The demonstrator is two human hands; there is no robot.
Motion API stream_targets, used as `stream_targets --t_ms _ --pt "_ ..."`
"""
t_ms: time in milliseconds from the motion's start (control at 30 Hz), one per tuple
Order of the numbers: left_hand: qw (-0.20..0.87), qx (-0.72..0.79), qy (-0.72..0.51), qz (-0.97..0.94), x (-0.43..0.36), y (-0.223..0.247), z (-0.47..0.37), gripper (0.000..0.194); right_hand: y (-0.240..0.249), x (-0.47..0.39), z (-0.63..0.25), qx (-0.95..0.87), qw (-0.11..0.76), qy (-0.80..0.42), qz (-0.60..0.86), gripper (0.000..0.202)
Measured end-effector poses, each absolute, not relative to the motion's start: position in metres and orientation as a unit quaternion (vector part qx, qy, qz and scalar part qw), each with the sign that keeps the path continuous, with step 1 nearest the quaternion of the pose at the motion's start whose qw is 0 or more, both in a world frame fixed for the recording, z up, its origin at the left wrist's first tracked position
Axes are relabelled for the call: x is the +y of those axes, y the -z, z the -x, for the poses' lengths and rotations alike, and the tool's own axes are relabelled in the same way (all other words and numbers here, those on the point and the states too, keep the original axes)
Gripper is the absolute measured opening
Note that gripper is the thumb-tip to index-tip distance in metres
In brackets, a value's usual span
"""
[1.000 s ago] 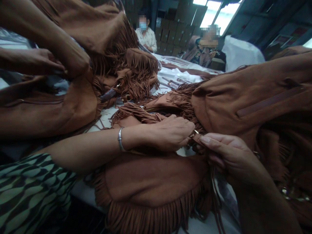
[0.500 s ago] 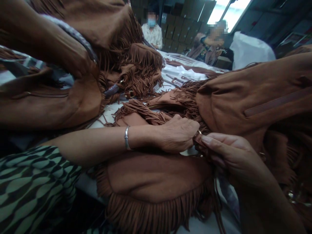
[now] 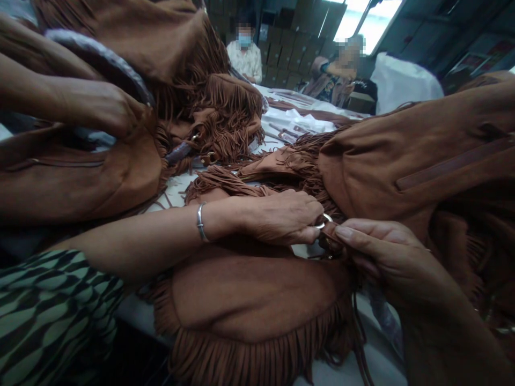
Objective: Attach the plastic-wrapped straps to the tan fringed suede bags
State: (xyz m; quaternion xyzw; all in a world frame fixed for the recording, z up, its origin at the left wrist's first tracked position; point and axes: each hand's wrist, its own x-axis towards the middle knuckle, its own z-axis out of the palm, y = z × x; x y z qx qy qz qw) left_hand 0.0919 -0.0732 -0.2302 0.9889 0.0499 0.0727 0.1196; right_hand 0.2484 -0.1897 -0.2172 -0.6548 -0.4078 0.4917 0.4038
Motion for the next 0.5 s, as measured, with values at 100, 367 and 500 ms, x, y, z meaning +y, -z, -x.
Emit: stream_targets --t_ms 100,367,500 --pt "0.1 0.054 -0.075 -0.991 -0.075 0.231 -0.093 0.027 0.218 -0.189 -0.248 -0.406 0.406 -0.499 0.649 0.03" --pt "0.048 0.043 -0.097 -0.993 -0.074 0.245 -0.099 0.023 0.223 -0.187 -0.246 -0.391 0.418 -0.544 0.613 0.022" --pt "0.035 0.027 -0.127 -0.991 -0.074 0.251 -0.1 0.024 0.223 -0.186 -0.247 -0.375 0.415 -0.534 0.634 0.02"
